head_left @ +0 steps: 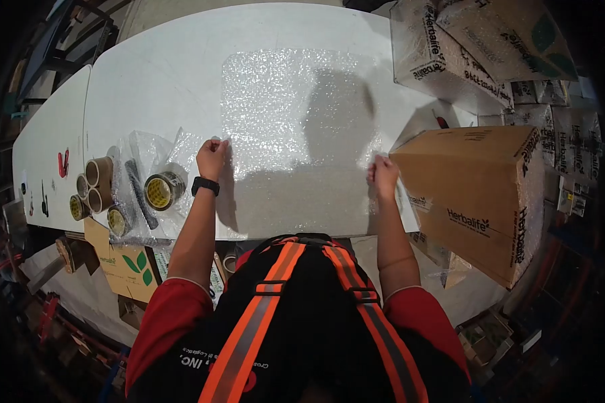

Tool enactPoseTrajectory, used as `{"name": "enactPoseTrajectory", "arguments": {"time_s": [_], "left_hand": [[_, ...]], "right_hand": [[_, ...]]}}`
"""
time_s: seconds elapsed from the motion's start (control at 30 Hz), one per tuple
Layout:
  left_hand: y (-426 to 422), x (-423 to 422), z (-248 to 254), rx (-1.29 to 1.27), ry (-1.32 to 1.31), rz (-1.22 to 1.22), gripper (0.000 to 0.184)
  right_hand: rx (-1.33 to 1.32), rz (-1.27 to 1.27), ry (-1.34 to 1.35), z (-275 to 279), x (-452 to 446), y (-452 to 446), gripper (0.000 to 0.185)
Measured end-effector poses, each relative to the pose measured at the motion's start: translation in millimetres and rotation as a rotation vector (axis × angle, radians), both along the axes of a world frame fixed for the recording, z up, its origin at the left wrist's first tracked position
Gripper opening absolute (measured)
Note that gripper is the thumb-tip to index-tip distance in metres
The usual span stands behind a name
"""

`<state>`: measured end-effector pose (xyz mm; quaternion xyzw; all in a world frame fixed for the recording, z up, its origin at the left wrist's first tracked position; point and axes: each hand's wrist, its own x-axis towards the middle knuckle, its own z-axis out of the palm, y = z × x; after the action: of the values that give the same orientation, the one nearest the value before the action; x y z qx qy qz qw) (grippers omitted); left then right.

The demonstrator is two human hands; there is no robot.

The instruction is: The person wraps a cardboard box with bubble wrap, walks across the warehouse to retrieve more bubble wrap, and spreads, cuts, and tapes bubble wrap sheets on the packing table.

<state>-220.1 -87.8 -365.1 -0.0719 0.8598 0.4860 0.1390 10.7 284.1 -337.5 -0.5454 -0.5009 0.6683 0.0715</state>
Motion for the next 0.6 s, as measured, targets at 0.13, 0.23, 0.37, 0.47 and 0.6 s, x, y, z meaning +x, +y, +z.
{"name": "enactPoseTrajectory", "arguments": {"time_s": [0.13, 0.23, 0.37, 0.47, 0.6], "left_hand": [[-36.2, 53.1, 10.4, -0.396, 0.088, -0.14, 0.036], [-55.1, 117.3, 18.4, -0.446, -0.002, -0.159, 0.031], [-60.9, 165.3, 17.1, -0.376, 0.066, -0.203, 0.024], [-64.6, 165.2, 13.5, -0.24, 0.079, -0.125, 0.023], [-69.8, 159.3, 13.0, -0.314, -0.006, -0.11, 0.025]], "right_hand": [[0.802, 0.253, -0.261, -14.8, 65.6, 16.5, 0.036], [0.951, 0.334, -0.44, -17.2, 110.1, 8.2, 0.04], [0.658, 0.439, -0.551, 3.9, 123.0, -14.2, 0.032], [0.569, 0.498, -0.488, -6.6, 128.1, -11.6, 0.029], [0.611, 0.514, -0.515, -18.1, 131.7, -15.6, 0.031]]}}
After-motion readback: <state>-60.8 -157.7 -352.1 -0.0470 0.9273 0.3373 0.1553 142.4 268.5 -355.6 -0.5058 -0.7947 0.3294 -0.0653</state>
